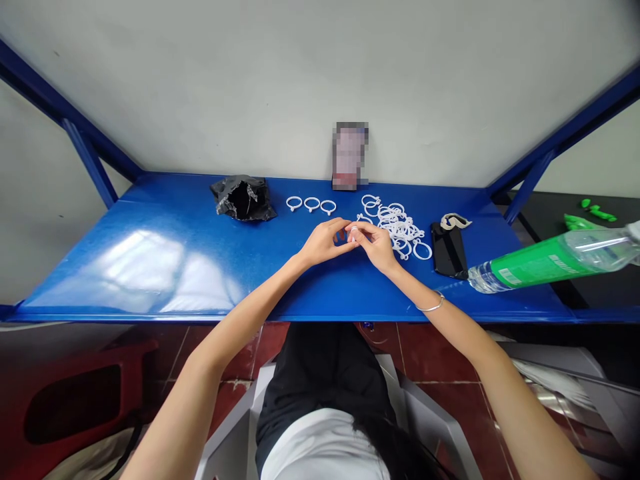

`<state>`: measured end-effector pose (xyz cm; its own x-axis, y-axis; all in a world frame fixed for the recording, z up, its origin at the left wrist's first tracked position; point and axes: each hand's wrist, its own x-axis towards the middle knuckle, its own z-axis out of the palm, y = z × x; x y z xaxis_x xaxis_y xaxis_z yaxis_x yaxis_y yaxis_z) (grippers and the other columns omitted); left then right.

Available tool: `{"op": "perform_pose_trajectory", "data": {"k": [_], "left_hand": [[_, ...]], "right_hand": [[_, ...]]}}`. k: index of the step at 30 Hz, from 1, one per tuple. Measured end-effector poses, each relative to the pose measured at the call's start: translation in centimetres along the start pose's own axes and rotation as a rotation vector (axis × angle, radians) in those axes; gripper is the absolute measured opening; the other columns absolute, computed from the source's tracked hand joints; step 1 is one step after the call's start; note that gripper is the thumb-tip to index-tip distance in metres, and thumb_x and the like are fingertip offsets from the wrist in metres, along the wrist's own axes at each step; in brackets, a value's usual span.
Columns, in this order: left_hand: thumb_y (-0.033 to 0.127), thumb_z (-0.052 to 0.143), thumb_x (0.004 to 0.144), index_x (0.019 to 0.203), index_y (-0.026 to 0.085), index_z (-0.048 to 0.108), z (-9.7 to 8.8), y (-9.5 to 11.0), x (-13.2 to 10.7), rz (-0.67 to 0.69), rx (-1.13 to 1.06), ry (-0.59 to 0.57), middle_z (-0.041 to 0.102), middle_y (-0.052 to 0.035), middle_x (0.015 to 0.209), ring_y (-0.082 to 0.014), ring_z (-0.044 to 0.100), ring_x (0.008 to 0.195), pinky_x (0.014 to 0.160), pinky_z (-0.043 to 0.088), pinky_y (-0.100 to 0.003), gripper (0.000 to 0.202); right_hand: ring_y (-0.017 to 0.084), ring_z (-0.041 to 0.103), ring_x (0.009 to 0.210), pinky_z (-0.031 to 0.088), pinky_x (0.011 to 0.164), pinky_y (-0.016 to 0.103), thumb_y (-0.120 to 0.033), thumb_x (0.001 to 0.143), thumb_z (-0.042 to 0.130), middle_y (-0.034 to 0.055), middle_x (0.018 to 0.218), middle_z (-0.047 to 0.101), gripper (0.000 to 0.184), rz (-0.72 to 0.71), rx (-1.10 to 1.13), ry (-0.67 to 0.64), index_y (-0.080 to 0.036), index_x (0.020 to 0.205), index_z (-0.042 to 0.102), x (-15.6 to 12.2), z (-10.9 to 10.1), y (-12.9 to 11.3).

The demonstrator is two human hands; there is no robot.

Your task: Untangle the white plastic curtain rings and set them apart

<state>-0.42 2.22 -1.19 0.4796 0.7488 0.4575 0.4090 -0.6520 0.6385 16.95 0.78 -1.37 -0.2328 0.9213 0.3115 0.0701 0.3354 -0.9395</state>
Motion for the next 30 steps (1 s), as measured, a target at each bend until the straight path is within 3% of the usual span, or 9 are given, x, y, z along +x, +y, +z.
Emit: {"op": "perform_pose_trajectory", "data": {"k": [11, 25, 30], "left_hand": [[0.057, 0.058, 0.090, 0.091, 0.015, 0.064, 0.12, 0.01, 0.01, 0.014, 0.000, 0.017, 0.066, -0.0046, 0.082, -0.0121, 0.059, 0.066, 0.062, 0.046, -0.024, 0.043], [0.060, 0.056, 0.090, 0.103, 0.016, 0.065, 0.03, 0.02, -0.10, -0.001, 0.023, 0.001, 0.067, -0.0068, 0.089, -0.0144, 0.061, 0.071, 0.065, 0.048, -0.025, 0.046], [0.053, 0.056, 0.093, 0.113, 0.015, 0.063, 0.12, -0.11, -0.15, 0.006, 0.032, 0.006, 0.068, -0.0084, 0.099, -0.0142, 0.062, 0.075, 0.065, 0.049, -0.024, 0.043]], "right_hand": [[0.017, 0.062, 0.069, 0.052, 0.071, 0.031, -0.057, 0.085, 0.066, 0.0006, 0.070, 0.065, 0.035, -0.001, -0.004, -0.009, -0.023, 0.086, 0.073, -0.05, -0.03, -0.38], [0.018, 0.062, 0.069, 0.053, 0.072, 0.033, -0.056, 0.085, 0.066, 0.0019, 0.074, 0.068, 0.034, -0.026, -0.045, 0.023, -0.024, 0.083, 0.073, -0.19, 0.13, -0.44], [0.018, 0.063, 0.071, 0.053, 0.077, 0.035, -0.054, 0.087, 0.064, 0.0016, 0.075, 0.067, 0.030, -0.068, -0.096, 0.027, -0.025, 0.087, 0.073, -0.24, 0.19, -0.51]]}}
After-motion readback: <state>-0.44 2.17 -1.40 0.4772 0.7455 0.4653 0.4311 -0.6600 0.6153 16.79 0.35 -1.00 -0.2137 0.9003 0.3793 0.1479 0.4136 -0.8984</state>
